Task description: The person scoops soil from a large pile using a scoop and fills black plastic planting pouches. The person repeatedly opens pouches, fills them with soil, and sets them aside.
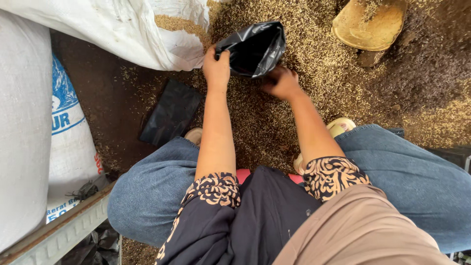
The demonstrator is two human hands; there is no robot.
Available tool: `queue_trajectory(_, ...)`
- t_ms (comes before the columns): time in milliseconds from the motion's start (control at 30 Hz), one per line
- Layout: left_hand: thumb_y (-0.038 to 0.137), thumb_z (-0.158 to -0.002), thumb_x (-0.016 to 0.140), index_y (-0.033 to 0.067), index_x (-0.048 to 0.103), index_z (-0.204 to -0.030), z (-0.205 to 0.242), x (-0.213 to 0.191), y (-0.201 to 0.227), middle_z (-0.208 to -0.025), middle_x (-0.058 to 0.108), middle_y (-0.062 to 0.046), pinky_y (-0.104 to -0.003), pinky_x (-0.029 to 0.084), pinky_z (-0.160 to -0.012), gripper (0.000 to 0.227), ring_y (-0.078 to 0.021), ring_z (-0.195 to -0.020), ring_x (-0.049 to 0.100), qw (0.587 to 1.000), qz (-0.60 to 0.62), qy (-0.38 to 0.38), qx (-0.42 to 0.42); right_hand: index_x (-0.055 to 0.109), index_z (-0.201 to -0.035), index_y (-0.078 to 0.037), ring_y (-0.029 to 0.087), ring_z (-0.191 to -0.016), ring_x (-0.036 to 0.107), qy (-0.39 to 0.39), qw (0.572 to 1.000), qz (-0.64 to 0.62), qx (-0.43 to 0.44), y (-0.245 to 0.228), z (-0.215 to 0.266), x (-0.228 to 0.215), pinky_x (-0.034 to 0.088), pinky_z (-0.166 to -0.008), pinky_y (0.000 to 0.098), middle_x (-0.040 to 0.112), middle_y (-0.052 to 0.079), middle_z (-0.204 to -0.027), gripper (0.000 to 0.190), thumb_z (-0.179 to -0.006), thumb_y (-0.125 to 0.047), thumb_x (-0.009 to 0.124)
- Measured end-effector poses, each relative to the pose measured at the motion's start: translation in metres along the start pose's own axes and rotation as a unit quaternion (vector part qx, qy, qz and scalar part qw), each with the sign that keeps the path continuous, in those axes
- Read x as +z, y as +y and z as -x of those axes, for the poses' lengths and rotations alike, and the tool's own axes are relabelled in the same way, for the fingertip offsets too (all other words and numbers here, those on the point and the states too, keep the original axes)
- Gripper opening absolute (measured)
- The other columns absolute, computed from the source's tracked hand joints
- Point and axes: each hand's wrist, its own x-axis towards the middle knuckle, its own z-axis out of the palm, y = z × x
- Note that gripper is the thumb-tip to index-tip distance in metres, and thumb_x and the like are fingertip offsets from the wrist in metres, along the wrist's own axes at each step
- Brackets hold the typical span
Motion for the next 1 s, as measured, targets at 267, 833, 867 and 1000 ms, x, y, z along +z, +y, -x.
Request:
queue_trajectory(267, 0.033, -0.093, 0.066, 0.0054, 0.066, -0.124, 0.026, 0.038, 0.015, -0.106, 0.065, -0.016, -0.042, 0.051, -0.078, 0.041, -0.0303, -0.092, 0.065, 0.987, -0.140, -0.050, -0.064, 0.072, -0.095, -0.007, 0.017, -0.097, 0.071, 0.299, 0.921, -0.246, -0.047, 0.015, 0.005, -0.089, 0.063, -0.088, 0.0325, 0.074, 0.009, -0.107, 0.031, -0.086, 0.007, 0.046)
queue_trajectory(833, 0.055, -0.077, 0.075, 0.0144, 0.052, -0.147, 0.001, 0.015, 0.051, -0.150, 0.041, -0.021, -0.046, 0.038, -0.110, 0.084, -0.0368, -0.137, 0.043, 0.962, -0.170, -0.180, -0.116, 0.039, -0.143, -0.004, 0.026, -0.130, 0.054, 0.495, 0.501, -0.611, 0.362, 0.147, -0.050, -0.088, 0.035, -0.112, 0.0470, 0.058, 0.015, -0.141, 0.081, -0.078, -0.029, 0.082)
queue_trajectory(867, 0.052, -0.077, 0.075, 0.0135, 0.048, -0.150, -0.004, 0.013, 0.053, -0.153, 0.036, -0.021, -0.047, 0.034, -0.111, 0.087, -0.0372, -0.141, 0.036, 0.963, -0.153, -0.194, -0.104, 0.029, -0.147, -0.005, 0.029, -0.134, 0.047, 0.476, 0.489, -0.621, 0.387, 0.159, -0.054, -0.090, 0.033, -0.115, 0.0501, 0.049, 0.015, -0.146, 0.092, -0.078, -0.034, 0.083)
queue_trajectory(1000, 0.050, -0.087, 0.075, 0.0038, 0.048, -0.149, -0.014, 0.029, 0.062, -0.158, 0.040, -0.020, -0.046, 0.031, -0.121, 0.082, -0.0347, -0.149, 0.037, 0.981, -0.014, -0.192, -0.023, 0.006, -0.156, -0.007, 0.033, -0.142, 0.040, 0.460, 0.468, -0.622, 0.428, 0.199, -0.074, -0.095, 0.031, -0.120, 0.0519, 0.035, 0.017, -0.154, 0.121, -0.075, -0.045, 0.088)
